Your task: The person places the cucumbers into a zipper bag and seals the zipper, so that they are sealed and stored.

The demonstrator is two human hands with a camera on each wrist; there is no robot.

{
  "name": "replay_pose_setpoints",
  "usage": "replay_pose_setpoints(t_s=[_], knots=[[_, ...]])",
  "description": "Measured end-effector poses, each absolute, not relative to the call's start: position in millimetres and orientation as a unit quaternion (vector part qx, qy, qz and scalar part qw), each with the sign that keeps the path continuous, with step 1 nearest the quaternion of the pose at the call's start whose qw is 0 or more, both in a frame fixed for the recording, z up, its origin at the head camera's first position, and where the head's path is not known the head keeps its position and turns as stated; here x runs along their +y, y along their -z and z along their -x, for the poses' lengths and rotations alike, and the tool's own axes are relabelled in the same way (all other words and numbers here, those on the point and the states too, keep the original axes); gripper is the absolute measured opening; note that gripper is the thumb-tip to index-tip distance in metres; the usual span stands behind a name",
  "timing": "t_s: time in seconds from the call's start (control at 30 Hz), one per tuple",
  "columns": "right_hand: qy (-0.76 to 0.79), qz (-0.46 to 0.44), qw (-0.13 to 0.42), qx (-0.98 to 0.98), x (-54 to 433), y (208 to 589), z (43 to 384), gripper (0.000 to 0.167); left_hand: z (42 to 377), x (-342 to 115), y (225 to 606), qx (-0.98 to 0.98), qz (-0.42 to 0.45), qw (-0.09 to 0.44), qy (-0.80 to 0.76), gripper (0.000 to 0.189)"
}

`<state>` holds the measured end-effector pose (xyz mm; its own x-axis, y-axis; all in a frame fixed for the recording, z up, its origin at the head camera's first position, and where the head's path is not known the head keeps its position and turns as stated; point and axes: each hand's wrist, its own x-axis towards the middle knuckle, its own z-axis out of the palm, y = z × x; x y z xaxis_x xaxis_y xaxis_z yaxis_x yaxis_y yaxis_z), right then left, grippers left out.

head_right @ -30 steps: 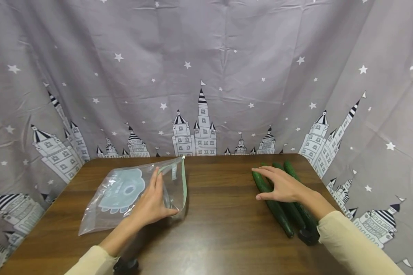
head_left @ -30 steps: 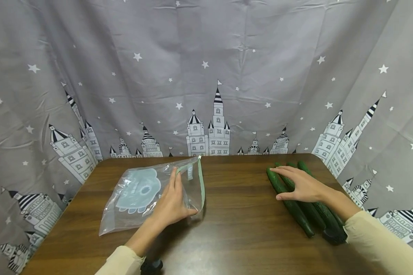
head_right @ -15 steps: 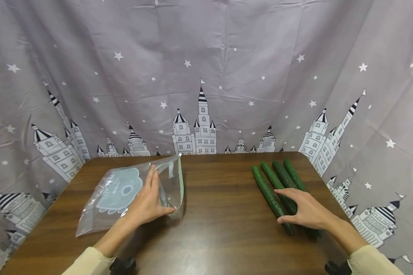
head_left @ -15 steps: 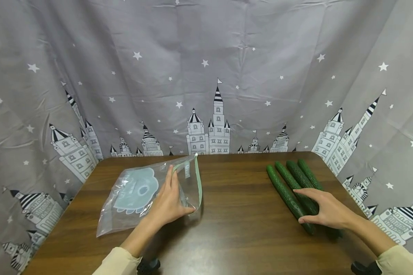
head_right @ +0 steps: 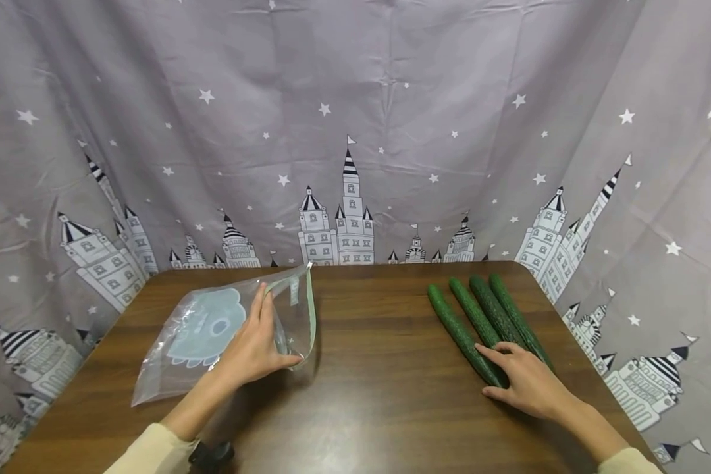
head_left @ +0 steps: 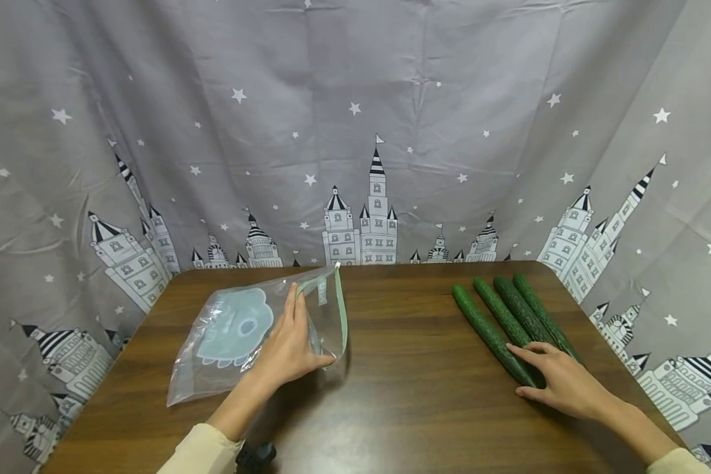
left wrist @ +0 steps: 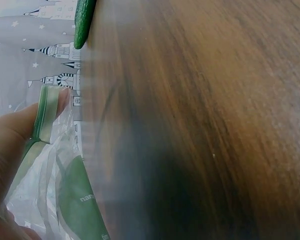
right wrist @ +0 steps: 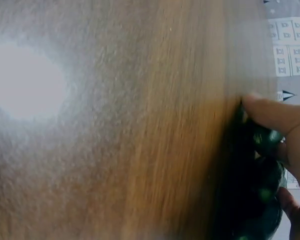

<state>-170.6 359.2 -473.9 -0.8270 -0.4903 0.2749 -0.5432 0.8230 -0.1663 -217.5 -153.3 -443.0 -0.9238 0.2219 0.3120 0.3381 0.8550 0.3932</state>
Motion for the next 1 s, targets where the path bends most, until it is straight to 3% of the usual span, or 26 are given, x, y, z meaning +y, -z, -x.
replay_pose_setpoints(t_s=[0.2,0.77,1.0], knots=[[-0.133,-0.273,0.153,-0.94,356,474,174,0.061,219,-154,444,-0.955,0.147,0.129,0.223,0.151],[-0.223,-0.269,0.233,-0.908,358,465,182,0.049,221,-160,444,-0.953,0.15,0.142,0.221,0.148],[-0.289,-0.166,0.231,-0.914,363,456,185,0.042,221,-159,445,-0.954,0.153,0.133,0.223,0.147]])
